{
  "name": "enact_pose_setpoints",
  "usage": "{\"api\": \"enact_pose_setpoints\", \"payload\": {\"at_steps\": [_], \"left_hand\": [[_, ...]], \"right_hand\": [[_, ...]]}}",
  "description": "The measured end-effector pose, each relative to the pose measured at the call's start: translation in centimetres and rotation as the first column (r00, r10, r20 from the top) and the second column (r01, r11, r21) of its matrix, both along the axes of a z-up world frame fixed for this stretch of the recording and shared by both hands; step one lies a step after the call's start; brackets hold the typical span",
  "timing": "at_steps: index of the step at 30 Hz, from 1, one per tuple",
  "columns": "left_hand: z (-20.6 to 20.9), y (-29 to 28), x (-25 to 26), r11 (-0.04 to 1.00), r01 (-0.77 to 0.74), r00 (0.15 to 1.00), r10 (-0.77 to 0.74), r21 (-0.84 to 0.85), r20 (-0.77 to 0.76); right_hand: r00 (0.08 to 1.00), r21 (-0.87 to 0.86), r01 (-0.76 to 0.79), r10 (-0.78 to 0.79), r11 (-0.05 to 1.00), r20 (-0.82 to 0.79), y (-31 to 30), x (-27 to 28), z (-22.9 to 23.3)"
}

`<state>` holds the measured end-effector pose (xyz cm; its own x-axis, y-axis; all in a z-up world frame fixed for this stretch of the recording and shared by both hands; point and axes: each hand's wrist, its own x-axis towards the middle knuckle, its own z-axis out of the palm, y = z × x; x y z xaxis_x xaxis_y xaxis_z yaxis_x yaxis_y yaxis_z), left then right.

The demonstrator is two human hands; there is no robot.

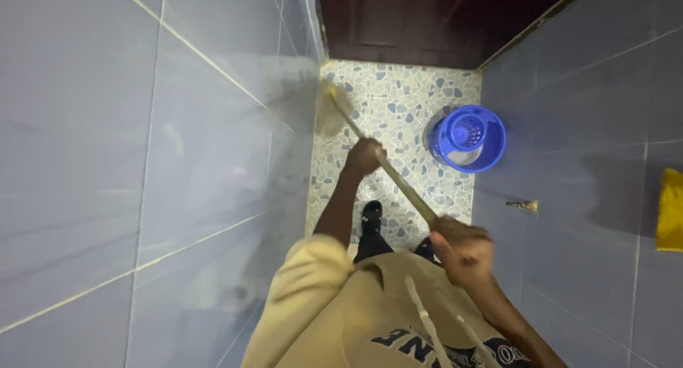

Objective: The person cleans the tiled floor of a bathroom using a mop, dipping it into a bucket of water and scrubbing the area around a toilet.

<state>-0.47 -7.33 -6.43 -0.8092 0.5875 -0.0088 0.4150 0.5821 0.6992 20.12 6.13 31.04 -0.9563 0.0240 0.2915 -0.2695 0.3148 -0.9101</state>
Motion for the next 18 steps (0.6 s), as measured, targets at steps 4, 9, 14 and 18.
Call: {"api": "enact_pose_setpoints", "payload": {"at_steps": [4, 9, 14, 18], "left_hand": [[-0.2, 1.4, -3.9, 0.971, -0.196, 0.971, 0.212, 0.140, -0.108], [5.2, 2.5, -1.8, 0.946, -0.307, 0.951, 0.309, 0.102, -0.007], [10.3, 1.5, 6.4, 0.917, -0.366, 0.930, 0.365, 0.160, 0.037], [10.1, 0.5, 13.9, 0.923, -0.355, 0.934, 0.344, 0.146, 0.096]], "right_hand": [[0.994, -0.044, 0.080, -0.083, 0.996, -0.065, -0.7, -4.5, -2.2], [0.994, -0.213, 0.108, -0.100, 0.971, 0.048, 1.6, -7.0, 1.8], [0.954, -0.036, -0.126, 0.111, 0.991, -0.278, 4.8, -7.3, 5.4], [0.995, -0.527, -0.002, 0.052, 0.850, 0.081, 6.0, -4.8, 6.7]]}}
